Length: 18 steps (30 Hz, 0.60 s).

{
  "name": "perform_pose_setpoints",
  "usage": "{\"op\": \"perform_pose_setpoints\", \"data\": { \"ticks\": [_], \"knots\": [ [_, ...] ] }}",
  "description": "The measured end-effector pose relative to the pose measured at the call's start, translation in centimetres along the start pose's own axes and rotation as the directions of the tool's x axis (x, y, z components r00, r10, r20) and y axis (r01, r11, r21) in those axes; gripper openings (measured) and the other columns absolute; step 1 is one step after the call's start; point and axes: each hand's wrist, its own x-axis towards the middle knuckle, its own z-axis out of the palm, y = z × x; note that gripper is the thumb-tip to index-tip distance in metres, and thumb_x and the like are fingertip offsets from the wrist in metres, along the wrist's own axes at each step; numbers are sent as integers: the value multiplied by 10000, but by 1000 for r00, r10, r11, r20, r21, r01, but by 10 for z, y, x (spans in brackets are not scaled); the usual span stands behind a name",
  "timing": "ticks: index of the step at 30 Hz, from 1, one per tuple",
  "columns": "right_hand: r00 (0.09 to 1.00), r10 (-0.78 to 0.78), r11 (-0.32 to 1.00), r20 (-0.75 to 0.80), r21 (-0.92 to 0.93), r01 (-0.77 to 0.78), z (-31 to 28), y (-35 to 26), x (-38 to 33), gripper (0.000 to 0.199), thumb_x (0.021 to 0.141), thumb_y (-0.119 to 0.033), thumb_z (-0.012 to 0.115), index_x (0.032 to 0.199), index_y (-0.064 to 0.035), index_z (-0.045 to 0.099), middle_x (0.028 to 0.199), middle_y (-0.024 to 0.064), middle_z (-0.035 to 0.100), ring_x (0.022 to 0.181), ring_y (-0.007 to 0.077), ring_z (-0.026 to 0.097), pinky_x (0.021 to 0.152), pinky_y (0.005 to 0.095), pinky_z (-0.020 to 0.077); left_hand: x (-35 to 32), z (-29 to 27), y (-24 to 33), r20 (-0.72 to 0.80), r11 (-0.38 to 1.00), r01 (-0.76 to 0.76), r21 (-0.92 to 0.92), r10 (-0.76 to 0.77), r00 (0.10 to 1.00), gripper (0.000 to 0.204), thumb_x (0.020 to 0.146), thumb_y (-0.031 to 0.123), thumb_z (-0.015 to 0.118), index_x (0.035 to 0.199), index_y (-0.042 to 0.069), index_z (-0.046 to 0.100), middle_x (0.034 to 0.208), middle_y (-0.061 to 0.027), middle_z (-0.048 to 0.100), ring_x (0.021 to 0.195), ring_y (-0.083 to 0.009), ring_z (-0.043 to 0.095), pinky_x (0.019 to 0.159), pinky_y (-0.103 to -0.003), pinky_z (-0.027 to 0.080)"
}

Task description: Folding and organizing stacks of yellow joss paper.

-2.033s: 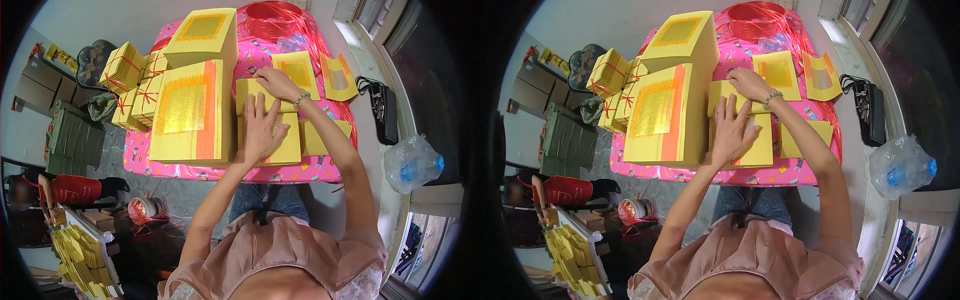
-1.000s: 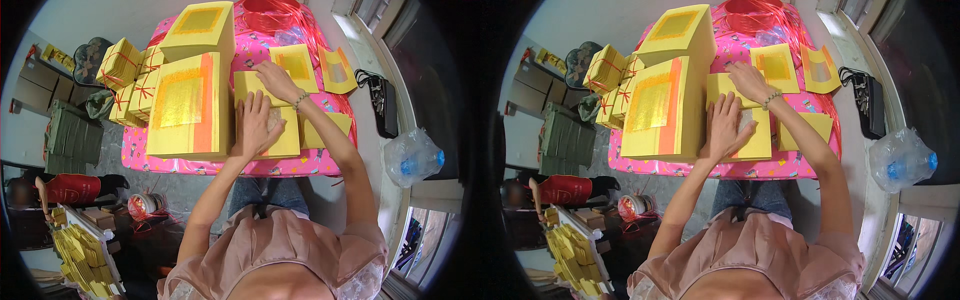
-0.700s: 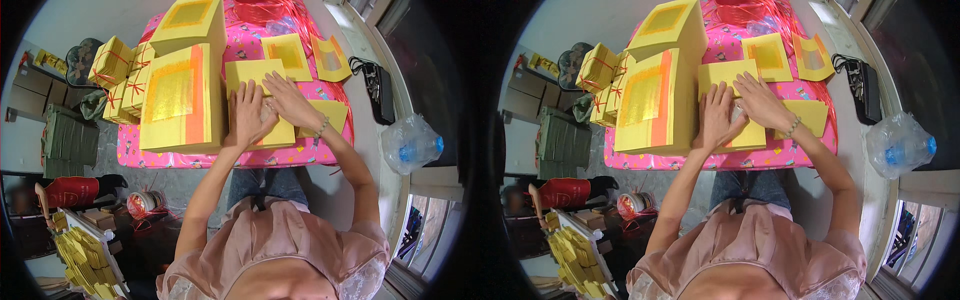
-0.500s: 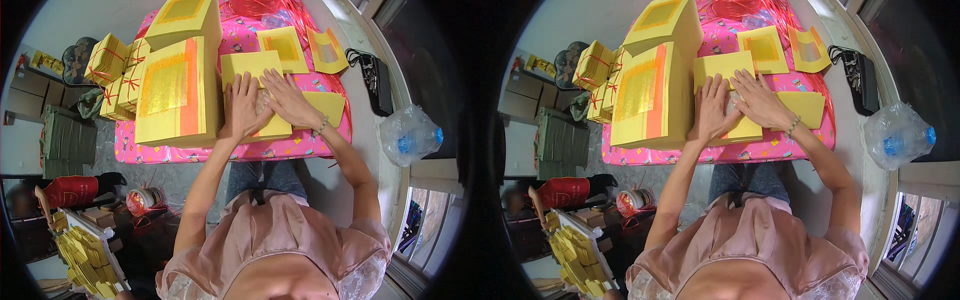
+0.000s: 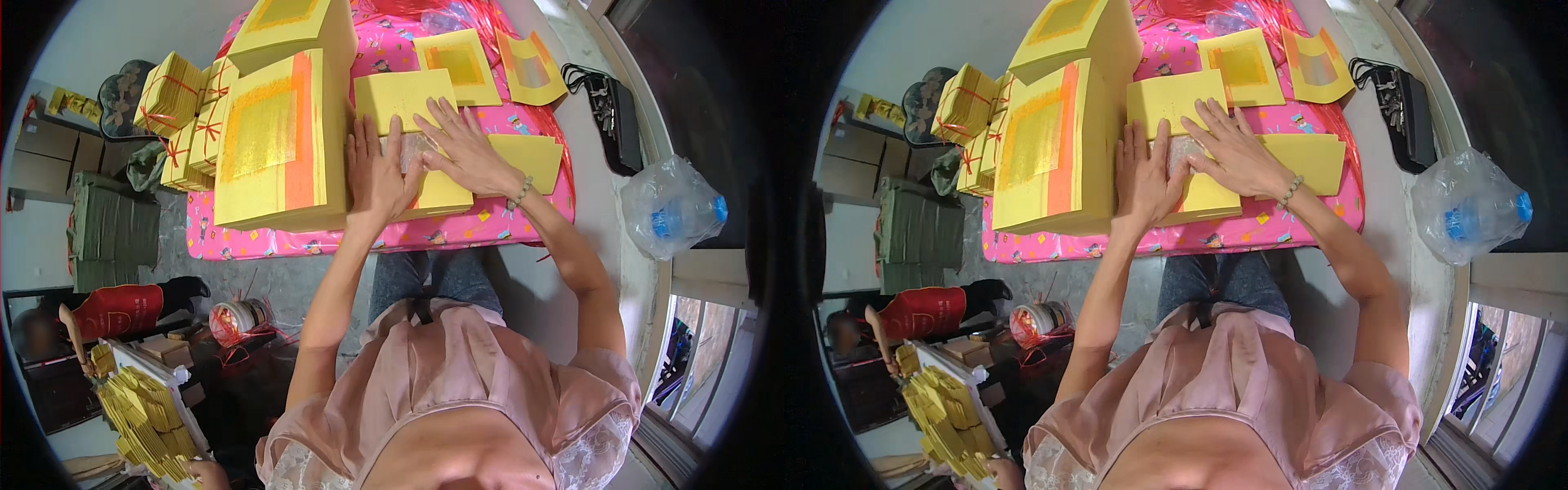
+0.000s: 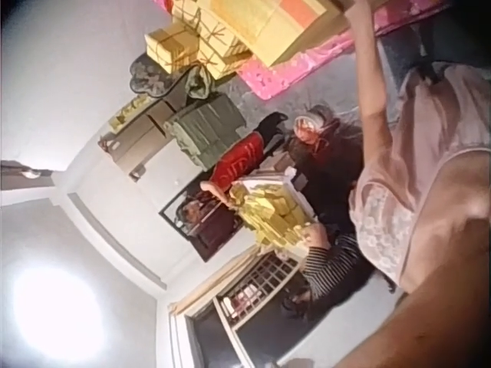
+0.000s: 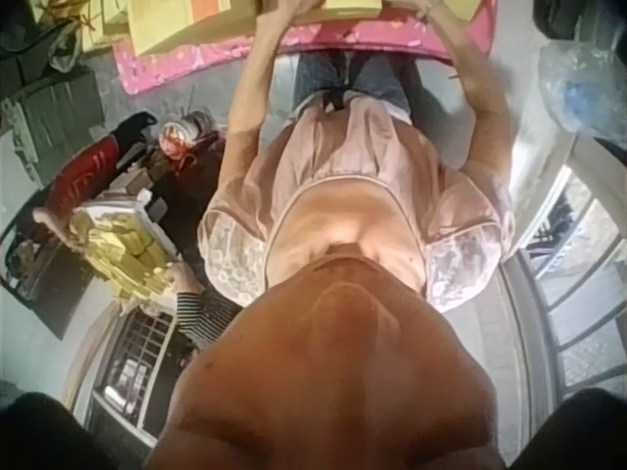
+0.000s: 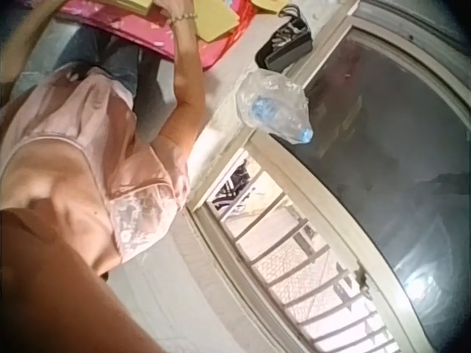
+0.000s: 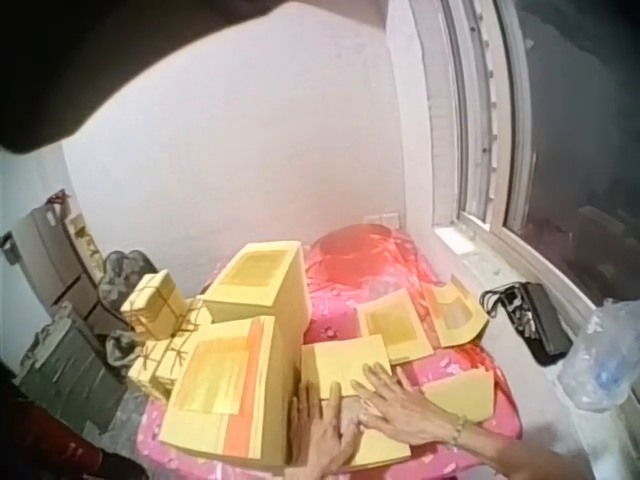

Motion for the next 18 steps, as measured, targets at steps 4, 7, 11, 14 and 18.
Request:
{"op": "perform_pose_setpoints", "data": {
  "ticks": [4, 7, 11, 14, 18],
  "knots": [
    [1000, 2, 1000, 0, -23, -2, 1, 2, 2, 587, 1000, -440, 336, 1502, -152, 240, 1570, 158, 120, 1459, 310, 65, 1164, 508, 58, -1, 0, -2, 5, 1000, 3, -23, -3, 1000, 683, 900, 457, 474, 1426, 35, 368, 1418, -383, 281, 1360, -501, 226, 1119, -544, 184],
    [1000, -4, 1000, -12, -13, 4, 1, 2, 3, 565, 1004, -416, 346, 1501, -165, 249, 1570, 145, 136, 1457, 304, 87, 1162, 509, 60, -1, 0, -2, 20, 998, 19, -53, -18, 1000, 674, 907, 447, 468, 1426, 30, 363, 1420, -385, 274, 1362, -504, 218, 1120, -543, 183],
    [997, -33, 998, -65, -55, 30, -4, 4, 10, 506, 980, -350, 442, 1438, -142, 384, 1509, 149, 305, 1399, 320, 264, 1140, 499, 181, -1, -4, -5, 54, 997, 38, -68, -34, 998, 652, 921, 422, 454, 1431, 28, 350, 1425, -377, 272, 1371, -495, 208, 1120, -547, 179],
    [984, 9, 999, -180, -36, -15, -12, 5, 16, 433, 932, -296, 541, 1319, -104, 529, 1413, 142, 448, 1297, 316, 407, 1080, 442, 314, 2, -8, -3, 74, 985, 64, -160, -53, 996, 612, 940, 378, 423, 1437, 31, 338, 1432, -366, 272, 1376, -487, 203, 1118, -554, 175],
    [979, -6, 999, -202, -33, 0, -14, 10, 30, 355, 898, -264, 590, 1193, -68, 622, 1287, 131, 564, 1178, 295, 518, 976, 386, 433, -1, -11, -3, -76, 979, 30, -203, -46, 996, 574, 932, 264, 458, 1437, 25, 326, 1447, -353, 248, 1371, -481, 213, 1115, -544, 190]
  ]
}}
